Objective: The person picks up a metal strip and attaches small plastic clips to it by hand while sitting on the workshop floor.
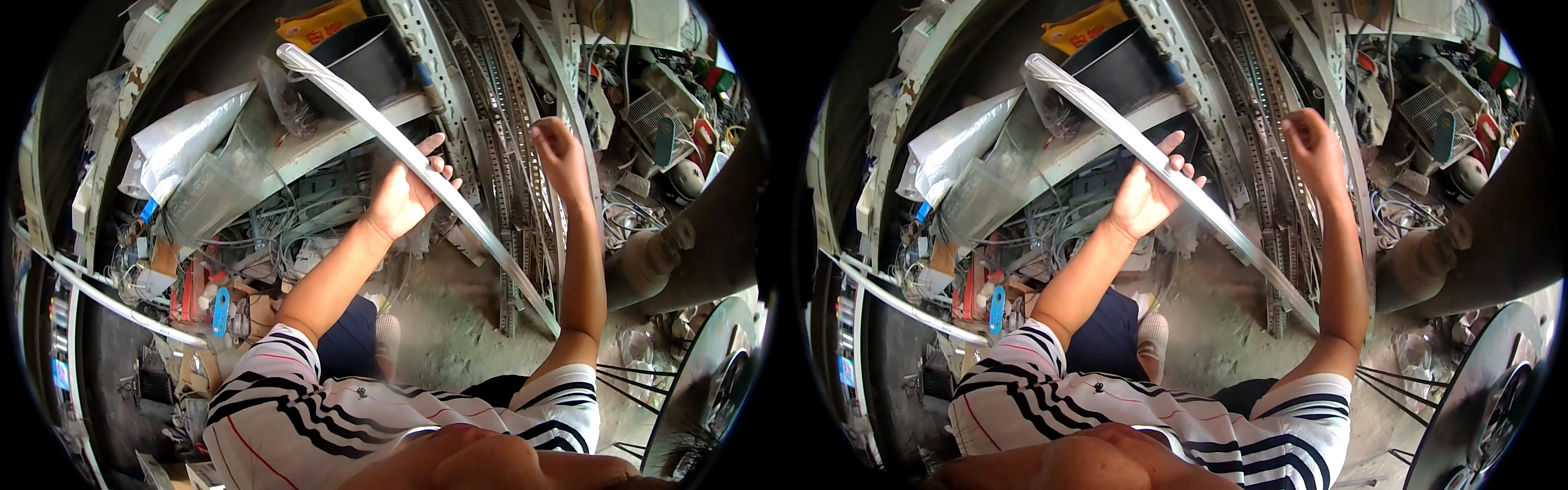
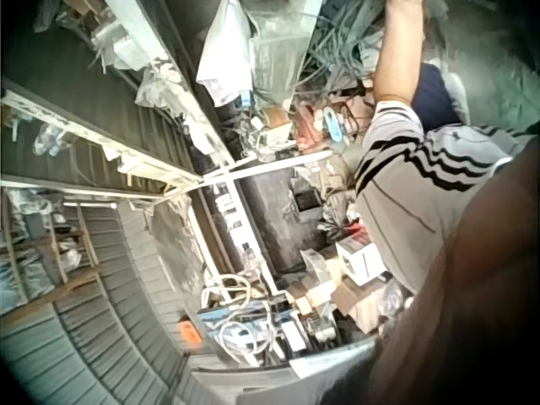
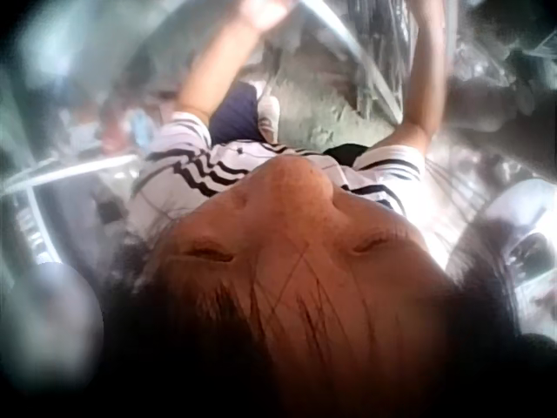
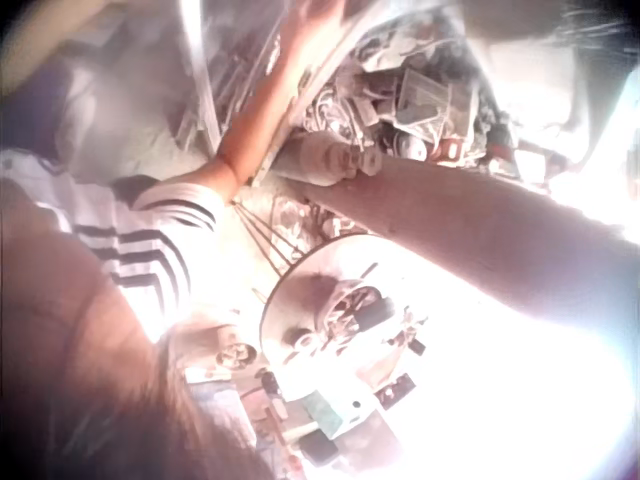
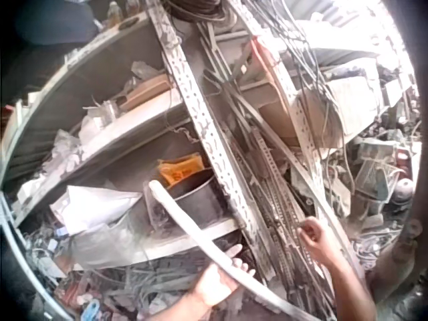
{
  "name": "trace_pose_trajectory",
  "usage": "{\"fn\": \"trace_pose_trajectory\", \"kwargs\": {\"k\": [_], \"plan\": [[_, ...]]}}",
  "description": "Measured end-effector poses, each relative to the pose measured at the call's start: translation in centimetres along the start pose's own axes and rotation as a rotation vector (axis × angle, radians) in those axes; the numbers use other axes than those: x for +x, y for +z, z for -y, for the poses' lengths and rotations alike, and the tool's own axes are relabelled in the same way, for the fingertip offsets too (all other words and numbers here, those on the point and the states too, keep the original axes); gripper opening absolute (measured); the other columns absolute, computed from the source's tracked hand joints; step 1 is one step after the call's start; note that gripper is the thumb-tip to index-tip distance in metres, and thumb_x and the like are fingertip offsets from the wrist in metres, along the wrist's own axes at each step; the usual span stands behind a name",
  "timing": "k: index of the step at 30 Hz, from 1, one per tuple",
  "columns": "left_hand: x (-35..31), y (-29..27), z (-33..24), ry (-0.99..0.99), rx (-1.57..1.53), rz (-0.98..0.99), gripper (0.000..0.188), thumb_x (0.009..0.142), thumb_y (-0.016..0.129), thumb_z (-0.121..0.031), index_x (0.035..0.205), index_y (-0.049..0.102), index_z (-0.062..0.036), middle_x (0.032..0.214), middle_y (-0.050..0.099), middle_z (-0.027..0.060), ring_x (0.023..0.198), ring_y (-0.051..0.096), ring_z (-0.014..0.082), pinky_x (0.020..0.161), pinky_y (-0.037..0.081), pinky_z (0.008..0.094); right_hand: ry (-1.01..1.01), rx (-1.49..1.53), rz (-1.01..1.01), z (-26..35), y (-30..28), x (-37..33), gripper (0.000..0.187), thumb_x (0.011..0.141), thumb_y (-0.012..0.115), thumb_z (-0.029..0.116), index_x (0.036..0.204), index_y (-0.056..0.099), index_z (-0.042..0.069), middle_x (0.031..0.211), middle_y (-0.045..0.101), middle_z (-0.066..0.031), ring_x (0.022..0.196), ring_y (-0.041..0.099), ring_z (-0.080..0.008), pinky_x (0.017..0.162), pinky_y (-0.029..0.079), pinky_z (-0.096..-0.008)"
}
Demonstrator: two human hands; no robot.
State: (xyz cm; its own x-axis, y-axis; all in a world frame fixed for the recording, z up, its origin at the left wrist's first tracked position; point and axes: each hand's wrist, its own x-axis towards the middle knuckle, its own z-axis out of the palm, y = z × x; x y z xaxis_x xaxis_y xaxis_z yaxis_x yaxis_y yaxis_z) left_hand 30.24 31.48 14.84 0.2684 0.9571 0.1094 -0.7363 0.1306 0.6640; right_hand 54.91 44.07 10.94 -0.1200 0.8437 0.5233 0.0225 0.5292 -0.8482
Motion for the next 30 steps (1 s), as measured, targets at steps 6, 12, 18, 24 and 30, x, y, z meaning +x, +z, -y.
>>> {"fn": "trace_pose_trajectory", "kwargs": {"k": [6, 12, 18, 24, 30], "plan": [[-2.2, -2.1, -0.7, -0.019, -0.174, -0.092, 0.036, 0.098, 0.039, -0.019, 0.128, 0.053, -0.0033, 0.081, 0.063, 0.0067, 0.099, 0.06, 0.0264, 0.104, 0.039, 0.0519, 0.071, -0.032, 0.613, 3.3, 4.5, -2.6, 0.022, 0.091, 0.063, 0.022, 0.1, 0.061, 0.001, 0.081, 0.064, -0.0074, 0.073, 0.056, -0.0113, 0.067, 0.048, -0.0294], [-2.6, -3.8, -0.5, -0.026, -0.183, -0.107, 0.038, 0.097, 0.042, -0.024, 0.127, 0.052, -0.0029, 0.083, 0.064, 0.0082, 0.099, 0.059, 0.0272, 0.102, 0.041, 0.0509, 0.166, -0.037, 0.922, 1.8, 6.2, -4.7, 0.029, 0.094, 0.059, 0.028, 0.104, 0.06, 0.001, 0.091, 0.066, -0.0128, 0.086, 0.062, -0.0194, 0.079, 0.048, -0.033], [-2.9, -4.1, -0.7, -0.003, -0.136, -0.113, 0.037, 0.098, 0.042, -0.024, 0.127, 0.051, -0.0023, 0.092, 0.065, 0.0094, 0.1, 0.061, 0.0271, 0.098, 0.045, 0.0495, 0.211, -0.017, 1.109, 0.3, 6.6, -4.9, 0.046, 0.095, 0.053, 0.043, 0.109, 0.06, -0.001, 0.096, 0.064, -0.014, 0.091, 0.06, -0.0206, 0.084, 0.047, -0.034], [-3.0, -5.0, -0.7, 0.025, -0.012, -0.099, 0.043, 0.098, 0.043, -0.035, 0.127, 0.05, -0.004, 0.105, 0.064, 0.008, 0.105, 0.059, 0.0251, 0.098, 0.045, 0.0458, 0.241, 0.072, 1.127, 0.6, 7.0, -4.8, 0.051, 0.096, 0.049, 0.048, 0.104, 0.06, -0.001, 0.085, 0.059, -0.0091, 0.081, 0.052, -0.0165, 0.078, 0.044, -0.0319], [-3.2, -3.5, -0.7, 0.005, 0.239, -0.223, 0.058, 0.096, 0.04, -0.053, 0.139, 0.04, -0.0137, 0.133, 0.051, 0.0078, 0.121, 0.049, 0.0195, 0.105, 0.037, 0.0419, 0.111, -0.106, 1.08, 1.9, 7.8, -4.3, 0.044, 0.083, 0.073, 0.037, 0.1, 0.055, 0.0, 0.073, 0.057, -0.0094, 0.069, 0.05, -0.0152, 0.064, 0.043, -0.0323]]}}
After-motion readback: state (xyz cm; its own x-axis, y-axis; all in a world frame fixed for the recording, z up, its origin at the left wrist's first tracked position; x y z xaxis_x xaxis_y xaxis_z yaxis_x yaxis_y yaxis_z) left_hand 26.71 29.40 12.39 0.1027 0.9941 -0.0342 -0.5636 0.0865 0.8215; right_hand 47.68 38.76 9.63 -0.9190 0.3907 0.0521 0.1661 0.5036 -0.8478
